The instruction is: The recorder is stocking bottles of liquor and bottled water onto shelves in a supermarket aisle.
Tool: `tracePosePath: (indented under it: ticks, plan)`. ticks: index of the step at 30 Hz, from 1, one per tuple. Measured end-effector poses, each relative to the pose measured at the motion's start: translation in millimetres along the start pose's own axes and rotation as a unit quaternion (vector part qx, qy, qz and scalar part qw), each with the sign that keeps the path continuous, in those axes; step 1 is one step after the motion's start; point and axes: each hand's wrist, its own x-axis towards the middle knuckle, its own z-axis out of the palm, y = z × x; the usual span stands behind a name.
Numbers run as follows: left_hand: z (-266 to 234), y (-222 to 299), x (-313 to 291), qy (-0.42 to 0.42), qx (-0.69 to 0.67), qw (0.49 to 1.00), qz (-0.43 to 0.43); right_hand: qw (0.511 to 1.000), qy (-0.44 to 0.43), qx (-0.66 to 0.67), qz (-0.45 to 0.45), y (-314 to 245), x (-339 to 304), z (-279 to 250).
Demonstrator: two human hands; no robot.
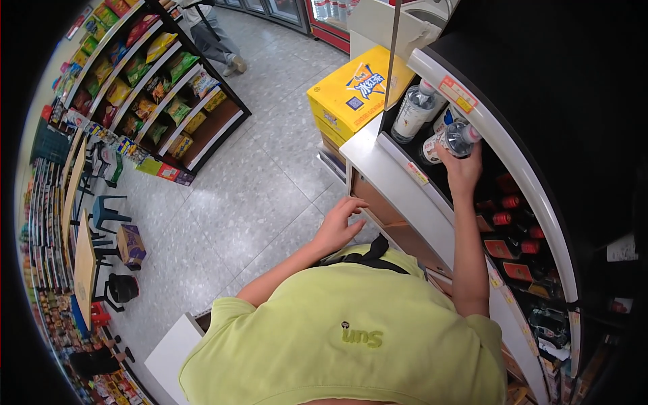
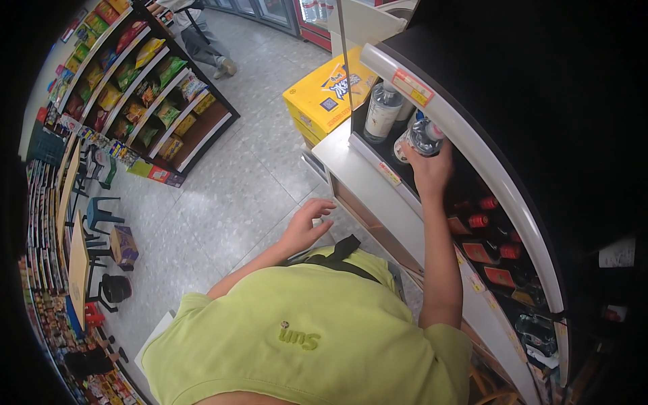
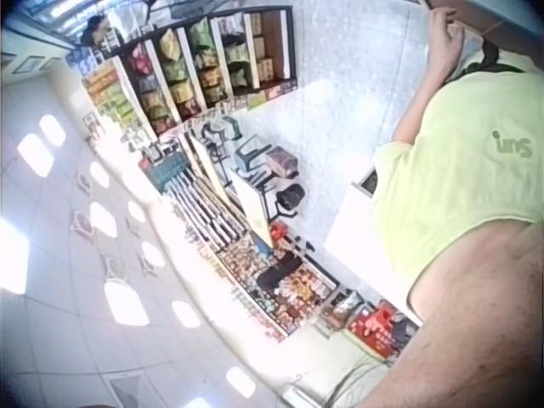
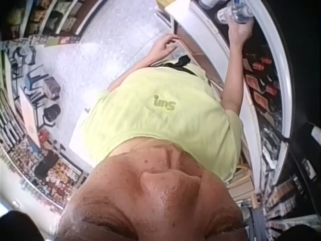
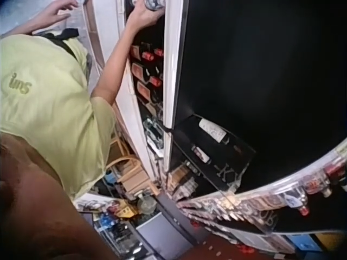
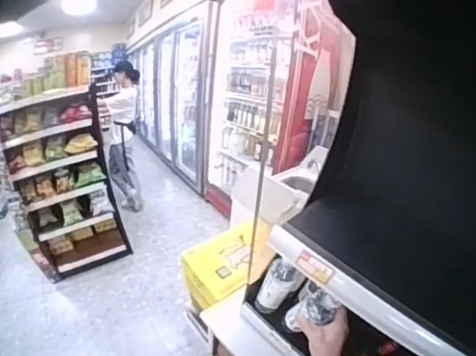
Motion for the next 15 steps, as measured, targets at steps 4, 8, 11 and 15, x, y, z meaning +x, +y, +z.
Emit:
tracePosePath:
  ticks: [4,8,11,15]
  plan:
    - [1,0,-1,0.0,-0.002,1.0,-0.008,0.998,-0.032,-0.03,0.042,3,10,6]
    - [3,-1,0,0.004,0.0,1.0,-0.006,0.996,-0.029,-0.062,0.055,8,14,15]
    - [4,-1,0,0.002,0.014,1.0,-0.005,0.997,-0.017,-0.072,0.036,9,13,20]
    - [5,2,0,-0.012,0.013,1.0,-0.014,0.994,-0.013,-0.093,0.055,9,16,25]
